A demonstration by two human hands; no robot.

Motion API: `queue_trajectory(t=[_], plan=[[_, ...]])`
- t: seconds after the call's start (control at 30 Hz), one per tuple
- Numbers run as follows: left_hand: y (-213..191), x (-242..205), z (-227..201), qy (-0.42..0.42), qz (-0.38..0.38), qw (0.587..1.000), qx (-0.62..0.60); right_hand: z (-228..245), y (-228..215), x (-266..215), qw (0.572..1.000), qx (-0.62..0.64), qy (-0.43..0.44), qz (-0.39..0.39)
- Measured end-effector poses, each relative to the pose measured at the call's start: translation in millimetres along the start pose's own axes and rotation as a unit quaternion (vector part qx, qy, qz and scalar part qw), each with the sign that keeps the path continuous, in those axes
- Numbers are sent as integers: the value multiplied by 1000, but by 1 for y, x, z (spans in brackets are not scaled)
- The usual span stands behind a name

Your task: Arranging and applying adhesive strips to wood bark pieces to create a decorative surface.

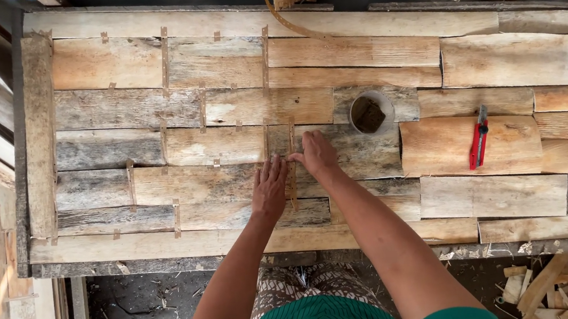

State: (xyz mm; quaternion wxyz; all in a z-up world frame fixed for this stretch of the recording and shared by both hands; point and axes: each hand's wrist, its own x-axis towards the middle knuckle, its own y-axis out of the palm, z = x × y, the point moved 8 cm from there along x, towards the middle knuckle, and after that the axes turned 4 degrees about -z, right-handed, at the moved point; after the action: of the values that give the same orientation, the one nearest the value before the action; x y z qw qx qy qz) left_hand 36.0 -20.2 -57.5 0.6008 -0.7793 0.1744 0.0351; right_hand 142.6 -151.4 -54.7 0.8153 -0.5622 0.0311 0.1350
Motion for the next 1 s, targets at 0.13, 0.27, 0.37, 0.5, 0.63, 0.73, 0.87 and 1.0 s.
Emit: queue_trajectory(t=[0.13, 0.27, 0.37, 0.5, 0.63, 0.73, 0.87, 1.0], plan=[[-2, 1, -1, -5, 1, 1000, -9, 1, -8, -5, 999, 43, 10, -2], [-2, 0, 0, -3, -5, 1000, -5, 1, -10, -8, 998, 66, 9, -3], [-4, 1, 0, -6, 3, 1000, -3, 3, -12, -9, 998, 70, -1, 8], [-3, 0, 0, -9, 5, 1000, -19, 4, -10, -9, 998, 58, -13, 31], [-2, 0, 0, -3, -6, 1000, -10, 9, -15, -11, 998, 47, -21, 36], [-4, 0, 1, -7, 2, 1000, -20, 11, -17, -13, 998, 44, -24, 48], [2, 1, 3, -11, -5, 999, -32, 11, -16, -15, 998, 37, -49, 26], [-1, 0, 3, -10, -1, 999, -42, 13, -15, -17, 997, 37, -72, 9]])
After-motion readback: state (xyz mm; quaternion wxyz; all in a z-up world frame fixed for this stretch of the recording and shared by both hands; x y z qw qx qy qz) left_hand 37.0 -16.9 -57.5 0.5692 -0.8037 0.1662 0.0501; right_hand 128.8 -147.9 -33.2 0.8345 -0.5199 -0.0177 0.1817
